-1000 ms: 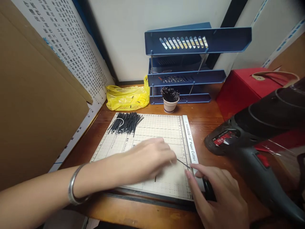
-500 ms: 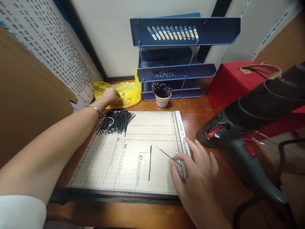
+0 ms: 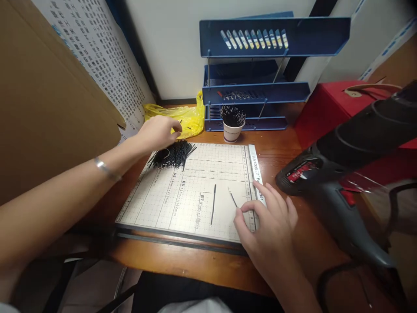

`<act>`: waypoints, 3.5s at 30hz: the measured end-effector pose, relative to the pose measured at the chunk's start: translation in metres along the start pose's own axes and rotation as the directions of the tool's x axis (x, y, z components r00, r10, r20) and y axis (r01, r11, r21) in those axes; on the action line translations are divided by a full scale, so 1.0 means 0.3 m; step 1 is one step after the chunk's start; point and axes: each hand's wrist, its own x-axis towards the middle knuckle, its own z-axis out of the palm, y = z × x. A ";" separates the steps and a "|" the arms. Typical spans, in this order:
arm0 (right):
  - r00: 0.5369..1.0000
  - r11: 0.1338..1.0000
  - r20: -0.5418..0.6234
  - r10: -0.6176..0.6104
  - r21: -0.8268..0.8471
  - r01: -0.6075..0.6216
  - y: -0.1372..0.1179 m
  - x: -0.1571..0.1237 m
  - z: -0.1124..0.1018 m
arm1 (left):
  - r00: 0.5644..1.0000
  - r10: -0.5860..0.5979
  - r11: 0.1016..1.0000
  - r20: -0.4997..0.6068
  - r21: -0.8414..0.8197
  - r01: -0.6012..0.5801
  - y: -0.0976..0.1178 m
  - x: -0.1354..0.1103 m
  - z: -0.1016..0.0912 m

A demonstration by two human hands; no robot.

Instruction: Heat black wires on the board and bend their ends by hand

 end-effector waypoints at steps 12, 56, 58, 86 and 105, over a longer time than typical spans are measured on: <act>0.999 0.999 0.011 0.031 0.014 -0.031 -0.014 -0.004 -0.007 | 0.929 -0.306 0.952 0.208 0.072 0.297 -0.116 0.300 0.154; 0.971 0.895 0.076 -0.227 0.409 0.177 0.014 0.014 -0.091 | 0.995 -0.094 0.368 0.015 -0.929 0.049 0.314 -0.571 0.181; 0.969 0.894 0.084 -0.232 0.412 0.178 0.015 0.014 -0.091 | 0.996 -0.083 0.375 0.014 -0.926 0.044 0.312 -0.572 0.180; 0.943 0.916 0.165 -0.288 0.335 0.221 0.018 0.016 -0.079 | 0.975 0.215 0.563 0.059 -0.823 -0.075 0.240 -0.574 0.127; 0.964 0.901 0.064 -0.257 0.378 0.215 0.006 0.015 -0.089 | 0.950 0.306 0.584 0.066 -0.801 -0.132 0.291 -0.566 0.118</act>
